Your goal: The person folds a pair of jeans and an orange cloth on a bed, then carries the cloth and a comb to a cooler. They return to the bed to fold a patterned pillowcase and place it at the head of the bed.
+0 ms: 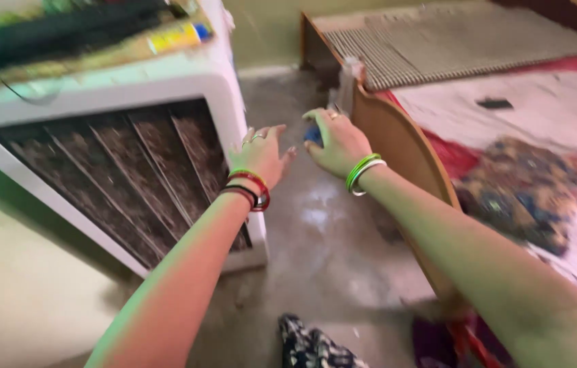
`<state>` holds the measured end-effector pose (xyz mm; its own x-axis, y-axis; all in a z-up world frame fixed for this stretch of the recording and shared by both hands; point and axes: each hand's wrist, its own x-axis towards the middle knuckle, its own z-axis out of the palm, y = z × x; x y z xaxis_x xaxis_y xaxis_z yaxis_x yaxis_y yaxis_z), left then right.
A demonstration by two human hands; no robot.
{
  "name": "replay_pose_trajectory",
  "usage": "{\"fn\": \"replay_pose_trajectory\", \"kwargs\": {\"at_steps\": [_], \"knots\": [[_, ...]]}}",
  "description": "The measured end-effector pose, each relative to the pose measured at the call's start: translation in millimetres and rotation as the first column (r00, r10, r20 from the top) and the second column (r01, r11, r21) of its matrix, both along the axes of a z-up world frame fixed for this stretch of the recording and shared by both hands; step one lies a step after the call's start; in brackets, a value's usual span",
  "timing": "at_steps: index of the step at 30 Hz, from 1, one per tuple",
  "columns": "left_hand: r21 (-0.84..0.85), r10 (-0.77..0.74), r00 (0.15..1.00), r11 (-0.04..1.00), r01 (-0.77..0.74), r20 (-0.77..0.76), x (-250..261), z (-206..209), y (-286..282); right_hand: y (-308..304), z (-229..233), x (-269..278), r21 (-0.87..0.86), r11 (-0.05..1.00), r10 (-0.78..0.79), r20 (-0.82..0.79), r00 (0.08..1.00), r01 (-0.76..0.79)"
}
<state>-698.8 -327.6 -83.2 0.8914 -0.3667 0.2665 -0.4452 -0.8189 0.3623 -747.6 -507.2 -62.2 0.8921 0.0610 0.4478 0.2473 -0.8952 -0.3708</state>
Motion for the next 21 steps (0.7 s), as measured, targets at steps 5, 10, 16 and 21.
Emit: {"fn": "replay_pose_trajectory", "kwargs": {"at_steps": [5, 10, 16, 21], "knots": [[0.01, -0.061, 0.989, 0.998, 0.063, -0.136, -72.6, -50.9, -62.8, -55.1, -38.6, -94.0, -0.02, 0.997, -0.075, -0.069, 0.995, 0.074], [0.113, -0.127, 0.964, 0.981, 0.157, -0.234, -134.4, -55.1, -119.8, -111.7, -55.6, -148.6, -0.1, 0.987, -0.143, -0.145, 0.979, 0.129], [0.072, -0.184, 0.957, 0.976, 0.204, -0.226, -170.7, -58.1, -190.5, -175.1, -57.9, -201.1, -0.11, 0.979, -0.183, -0.127, 0.975, 0.17], [0.049, -0.172, 0.957, 0.981, 0.188, -0.233, -212.3, -67.3, -249.3, -225.8, -50.2, -246.7, -0.091, 0.973, -0.225, -0.154, 0.962, 0.213]]}}
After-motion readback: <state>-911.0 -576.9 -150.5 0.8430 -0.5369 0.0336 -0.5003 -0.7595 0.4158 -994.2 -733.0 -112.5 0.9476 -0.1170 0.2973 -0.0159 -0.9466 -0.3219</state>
